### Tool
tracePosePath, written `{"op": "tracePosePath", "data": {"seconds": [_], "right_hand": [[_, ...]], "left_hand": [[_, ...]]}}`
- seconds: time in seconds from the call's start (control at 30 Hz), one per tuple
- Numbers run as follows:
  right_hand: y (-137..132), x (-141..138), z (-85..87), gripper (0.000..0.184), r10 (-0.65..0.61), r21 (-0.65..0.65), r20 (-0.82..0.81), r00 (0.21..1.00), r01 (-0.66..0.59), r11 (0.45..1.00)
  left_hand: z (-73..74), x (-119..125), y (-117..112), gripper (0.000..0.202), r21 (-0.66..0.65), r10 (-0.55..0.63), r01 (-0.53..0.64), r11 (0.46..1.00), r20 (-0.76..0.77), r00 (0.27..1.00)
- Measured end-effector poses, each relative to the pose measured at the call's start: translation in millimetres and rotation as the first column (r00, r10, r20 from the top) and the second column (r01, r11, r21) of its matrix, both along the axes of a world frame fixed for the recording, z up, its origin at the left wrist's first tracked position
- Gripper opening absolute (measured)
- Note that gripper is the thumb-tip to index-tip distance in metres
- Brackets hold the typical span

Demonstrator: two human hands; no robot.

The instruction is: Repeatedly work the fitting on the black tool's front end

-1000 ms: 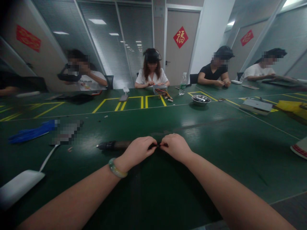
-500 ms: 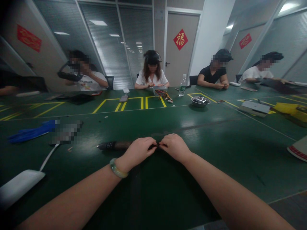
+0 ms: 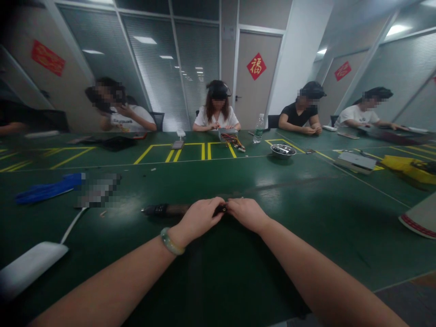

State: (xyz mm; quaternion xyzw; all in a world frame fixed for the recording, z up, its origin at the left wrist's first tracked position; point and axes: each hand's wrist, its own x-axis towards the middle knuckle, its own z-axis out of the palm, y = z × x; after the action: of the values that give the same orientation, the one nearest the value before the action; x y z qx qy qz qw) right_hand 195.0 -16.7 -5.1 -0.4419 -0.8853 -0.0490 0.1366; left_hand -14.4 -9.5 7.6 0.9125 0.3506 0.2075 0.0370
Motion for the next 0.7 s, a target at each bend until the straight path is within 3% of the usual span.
{"op": "tracePosePath", "data": {"seconds": [0.13, 0.27, 0.4, 0.53, 0.6, 0.7], "right_hand": [[1, -6, -3.8, 0.009, -0.044, 0.023, 0.129, 0.991, 0.042, 0.999], [7, -7, -3.9, 0.010, -0.065, 0.079, 0.150, 0.987, 0.053, 0.995], [19, 13, 1.1, 0.011, -0.153, 0.062, 0.166, 0.974, 0.145, 0.987], [24, 74, -0.7, 0.013, -0.377, 0.057, 0.179, 0.909, 0.372, 0.926], [17, 124, -4.9, 0.014, -0.522, 0.045, 0.184, 0.833, 0.523, 0.851], [-10, 204, -8.7, 0.017, -0.714, -0.007, 0.152, 0.684, 0.723, 0.691]], "left_hand": [[2.1, -2, -3, 0.023, 0.020, -0.042, 0.042, 0.999, -0.005, 0.999], [5.5, -7, -5, 0.030, 0.085, -0.108, 0.107, 0.991, 0.013, 0.994], [9.9, -12, -6, 0.035, 0.126, -0.164, 0.160, 0.979, 0.025, 0.986], [13.6, -15, -6, 0.035, 0.130, -0.233, 0.230, 0.965, 0.010, 0.972], [14.4, -15, -7, 0.034, 0.127, -0.269, 0.266, 0.956, 0.008, 0.963], [12.8, -14, -7, 0.034, 0.095, -0.317, 0.315, 0.944, 0.004, 0.948]]}}
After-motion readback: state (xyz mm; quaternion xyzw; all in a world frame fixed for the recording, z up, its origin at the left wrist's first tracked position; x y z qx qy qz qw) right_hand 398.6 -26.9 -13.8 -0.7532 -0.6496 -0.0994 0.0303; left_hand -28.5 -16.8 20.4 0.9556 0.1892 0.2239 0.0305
